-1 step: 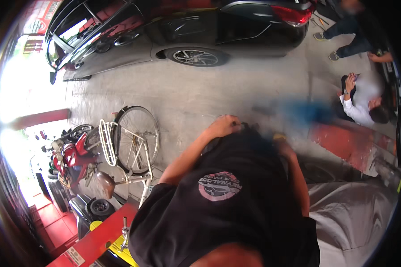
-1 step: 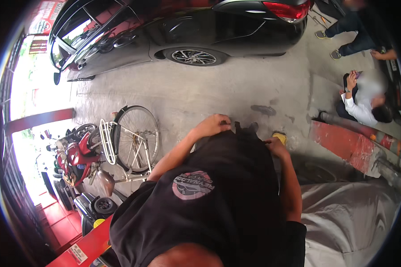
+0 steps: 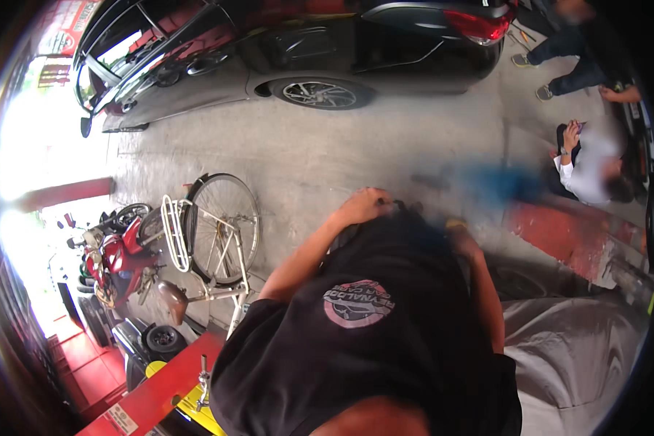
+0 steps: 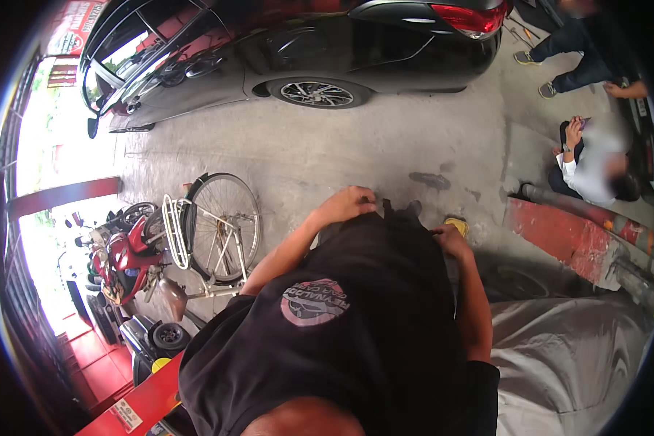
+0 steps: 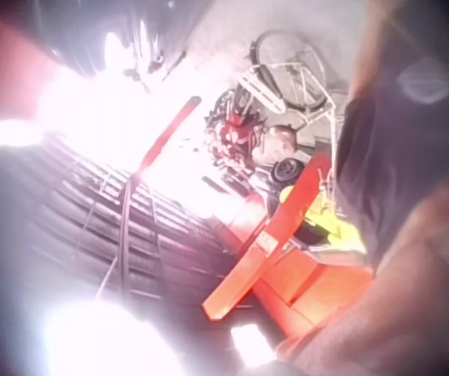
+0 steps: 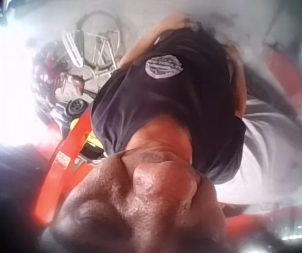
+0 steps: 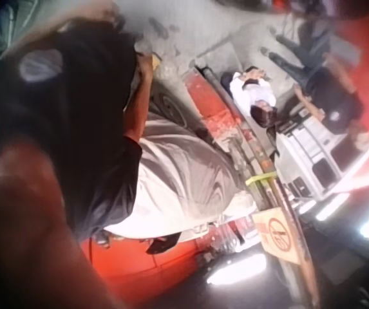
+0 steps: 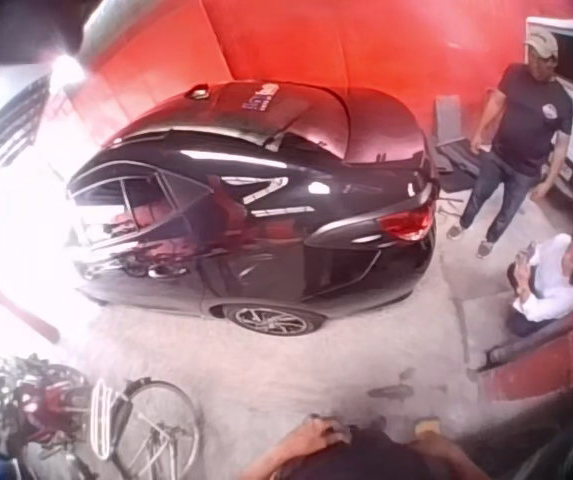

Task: Repairing the rear trunk panel of a car using a hammer and block.

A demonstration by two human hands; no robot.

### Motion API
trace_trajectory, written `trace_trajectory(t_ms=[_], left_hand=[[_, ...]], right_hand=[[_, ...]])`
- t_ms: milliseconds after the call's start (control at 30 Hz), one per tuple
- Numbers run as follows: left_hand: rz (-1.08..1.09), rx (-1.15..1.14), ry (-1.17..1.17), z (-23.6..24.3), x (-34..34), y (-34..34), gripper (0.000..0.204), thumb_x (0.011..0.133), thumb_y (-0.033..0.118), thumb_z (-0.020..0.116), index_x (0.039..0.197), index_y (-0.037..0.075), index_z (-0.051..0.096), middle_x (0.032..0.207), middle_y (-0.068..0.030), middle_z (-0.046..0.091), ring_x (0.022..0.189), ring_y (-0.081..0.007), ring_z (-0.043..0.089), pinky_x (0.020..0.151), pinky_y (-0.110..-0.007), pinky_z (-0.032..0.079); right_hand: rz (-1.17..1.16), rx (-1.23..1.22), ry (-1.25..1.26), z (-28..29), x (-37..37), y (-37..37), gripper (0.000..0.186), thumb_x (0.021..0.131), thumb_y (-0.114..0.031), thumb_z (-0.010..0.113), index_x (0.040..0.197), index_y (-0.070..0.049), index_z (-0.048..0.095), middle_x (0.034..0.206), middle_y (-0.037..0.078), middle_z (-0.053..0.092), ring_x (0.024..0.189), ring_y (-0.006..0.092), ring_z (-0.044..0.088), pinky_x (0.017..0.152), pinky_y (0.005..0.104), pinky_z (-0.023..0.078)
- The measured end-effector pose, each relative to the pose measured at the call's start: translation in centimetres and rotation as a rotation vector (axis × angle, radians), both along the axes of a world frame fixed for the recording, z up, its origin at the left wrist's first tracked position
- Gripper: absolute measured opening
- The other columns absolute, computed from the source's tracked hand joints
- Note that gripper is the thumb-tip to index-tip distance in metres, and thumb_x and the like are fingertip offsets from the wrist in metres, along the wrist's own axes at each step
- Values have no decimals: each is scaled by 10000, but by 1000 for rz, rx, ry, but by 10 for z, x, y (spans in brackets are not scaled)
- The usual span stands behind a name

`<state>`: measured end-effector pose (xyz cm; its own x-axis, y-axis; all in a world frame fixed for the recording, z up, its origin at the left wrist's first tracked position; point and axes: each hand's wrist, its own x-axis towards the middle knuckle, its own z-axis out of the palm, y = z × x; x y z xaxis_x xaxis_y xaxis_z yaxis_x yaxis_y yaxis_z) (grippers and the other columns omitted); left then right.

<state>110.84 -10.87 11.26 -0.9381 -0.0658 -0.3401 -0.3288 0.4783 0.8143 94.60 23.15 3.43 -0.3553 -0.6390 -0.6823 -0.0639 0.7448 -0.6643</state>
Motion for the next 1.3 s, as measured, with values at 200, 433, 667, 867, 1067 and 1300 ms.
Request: trace_trajectory(t_ms=[200, 433, 667, 867, 1067, 1300], left_hand=[[-12, 18, -70, -35, 36, -42, 249, 905, 220, 716, 1069, 33, 737, 1030, -174, 741, 969, -355, 703, 857, -428, 535], [-177, 18, -123, -90, 65, -53, 339, 878, 199, 679, 1186, 64, 717, 1104, -196, 738, 1071, -376, 694, 939, -470, 539], [-381, -144, -405, -115, 16, -17, 327, 824, 147, 611, 1092, 17, 745, 1104, -247, 725, 1085, -430, 682, 975, -496, 533], [-68, -329, -267, -169, -62, 36, 161, 803, 121, 643, 917, 38, 722, 930, -230, 734, 971, -416, 715, 845, -531, 563], [203, -105, -206, -128, -151, 101, 112, 901, 119, 593, 950, 36, 649, 890, -207, 716, 924, -441, 682, 758, -543, 540], [150, 574, -173, -106, -209, 98, 194, 991, 198, 619, 1099, 41, 656, 909, -157, 681, 848, -317, 680, 799, -426, 537]], right_hand=[[-199, 14, -149, 20, 16, -31, 375, 836, -110, 635, 1172, 18, 743, 963, 140, 758, 865, 196, 708, 804, 319, 547], [-20, 51, -111, 49, 17, -49, 416, 770, -123, 622, 1141, 22, 747, 912, 148, 738, 776, 224, 693, 707, 337, 548], [-257, 9, -76, 1, -26, -2, 436, 809, -195, 655, 1182, 16, 733, 989, 202, 727, 731, 223, 681, 698, 352, 567], [224, 17, 47, -54, -152, 35, 456, 795, -207, 659, 1153, 70, 716, 956, 245, 739, 732, 270, 702, 704, 384, 564], [-37, 186, -354, -10, -262, 102, 403, 784, -167, 653, 1120, 31, 750, 845, 70, 683, 733, 154, 639, 681, 296, 543], [-41, 264, -701, -6, -367, 92, 207, 852, -124, 616, 945, 46, 688, 758, -14, 584, 697, 90, 559, 632, 272, 494]])
